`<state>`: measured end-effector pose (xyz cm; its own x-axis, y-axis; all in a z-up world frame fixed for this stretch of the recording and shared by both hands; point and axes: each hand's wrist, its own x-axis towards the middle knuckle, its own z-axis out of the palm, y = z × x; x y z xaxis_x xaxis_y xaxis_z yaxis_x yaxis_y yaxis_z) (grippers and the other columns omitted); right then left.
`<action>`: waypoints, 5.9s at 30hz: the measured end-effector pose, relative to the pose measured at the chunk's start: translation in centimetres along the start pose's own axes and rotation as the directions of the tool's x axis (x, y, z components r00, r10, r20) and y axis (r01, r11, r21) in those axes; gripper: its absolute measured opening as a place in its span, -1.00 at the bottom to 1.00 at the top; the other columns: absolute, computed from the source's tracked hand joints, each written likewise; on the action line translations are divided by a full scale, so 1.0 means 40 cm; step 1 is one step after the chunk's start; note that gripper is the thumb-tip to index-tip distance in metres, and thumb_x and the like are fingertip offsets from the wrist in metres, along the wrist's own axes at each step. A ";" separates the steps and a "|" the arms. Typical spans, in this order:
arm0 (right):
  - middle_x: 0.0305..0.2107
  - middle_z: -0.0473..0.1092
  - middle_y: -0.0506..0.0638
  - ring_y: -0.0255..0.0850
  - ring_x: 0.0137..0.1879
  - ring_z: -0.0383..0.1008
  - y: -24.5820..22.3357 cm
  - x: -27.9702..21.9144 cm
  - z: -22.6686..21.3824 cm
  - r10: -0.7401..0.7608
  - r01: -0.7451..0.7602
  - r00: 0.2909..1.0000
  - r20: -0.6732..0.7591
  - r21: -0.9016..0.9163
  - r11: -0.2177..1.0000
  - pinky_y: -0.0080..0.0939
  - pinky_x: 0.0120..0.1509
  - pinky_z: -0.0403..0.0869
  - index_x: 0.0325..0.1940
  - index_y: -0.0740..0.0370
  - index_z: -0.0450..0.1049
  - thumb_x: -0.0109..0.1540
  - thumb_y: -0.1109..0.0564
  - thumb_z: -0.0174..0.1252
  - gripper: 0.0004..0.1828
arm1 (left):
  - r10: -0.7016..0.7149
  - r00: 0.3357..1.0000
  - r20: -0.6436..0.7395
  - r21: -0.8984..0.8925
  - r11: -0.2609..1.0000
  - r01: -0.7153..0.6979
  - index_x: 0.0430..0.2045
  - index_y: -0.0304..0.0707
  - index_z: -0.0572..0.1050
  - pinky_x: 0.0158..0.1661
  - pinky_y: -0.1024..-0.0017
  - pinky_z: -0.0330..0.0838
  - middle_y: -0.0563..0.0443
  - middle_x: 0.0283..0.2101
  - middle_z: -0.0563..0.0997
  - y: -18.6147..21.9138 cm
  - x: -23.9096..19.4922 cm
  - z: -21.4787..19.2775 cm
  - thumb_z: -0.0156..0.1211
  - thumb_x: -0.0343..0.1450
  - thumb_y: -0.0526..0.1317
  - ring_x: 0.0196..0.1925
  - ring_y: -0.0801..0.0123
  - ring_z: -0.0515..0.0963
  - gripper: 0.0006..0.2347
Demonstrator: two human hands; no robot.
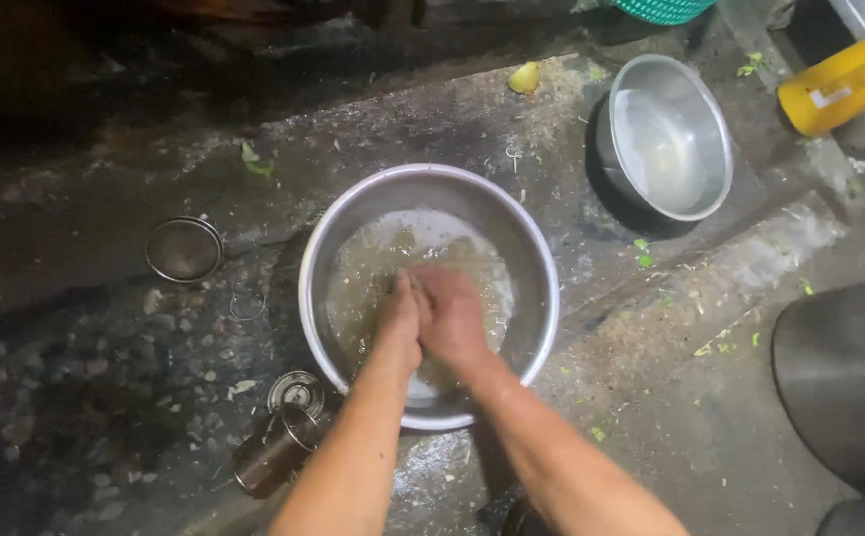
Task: Washing small metal cups by hand in a basin of water at ground level.
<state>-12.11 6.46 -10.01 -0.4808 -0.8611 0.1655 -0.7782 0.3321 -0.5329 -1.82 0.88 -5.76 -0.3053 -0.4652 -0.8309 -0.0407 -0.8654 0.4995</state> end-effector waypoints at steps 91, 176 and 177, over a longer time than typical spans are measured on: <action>0.07 0.70 0.41 0.32 0.07 0.79 -0.374 0.198 -0.632 -0.174 0.215 0.757 0.630 0.012 0.977 0.28 0.15 0.73 0.35 0.33 0.69 0.27 0.12 0.45 -0.45 | -0.092 0.940 0.327 -0.476 0.843 0.249 0.65 0.09 0.12 -0.03 -0.26 0.67 -0.53 0.53 0.41 0.070 -0.018 -0.081 0.29 0.40 0.31 0.38 -0.63 0.57 -0.13; 0.31 0.55 0.16 0.19 0.34 0.67 0.026 0.085 -0.216 -0.288 0.707 0.488 0.824 -0.180 0.684 0.16 0.31 0.74 0.11 -0.12 0.79 0.29 -0.12 0.30 -0.65 | 0.625 0.715 -0.313 0.874 0.485 -0.041 0.55 -0.25 0.37 0.41 -0.24 0.37 -0.35 0.52 0.36 0.137 -0.017 -0.523 0.32 0.55 -0.14 0.64 -0.24 0.29 -0.41; 0.22 0.58 0.21 0.18 0.27 0.71 0.080 0.093 -0.189 -0.267 0.644 0.565 0.781 -0.216 0.734 0.18 0.30 0.75 0.23 -0.16 0.73 0.30 -0.14 0.30 -0.58 | 0.535 0.776 -0.334 0.879 0.473 0.052 0.35 -0.16 0.57 0.27 -0.19 0.51 -0.31 0.36 0.55 0.120 0.021 -0.521 0.34 0.51 -0.11 0.48 -0.23 0.51 -0.55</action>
<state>-19.47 7.23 -4.82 0.2511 -0.8758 -0.4122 -0.9680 -0.2277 -0.1057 17.55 -7.54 -9.18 0.0589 -0.8861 -0.4597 -0.8718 -0.2699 0.4087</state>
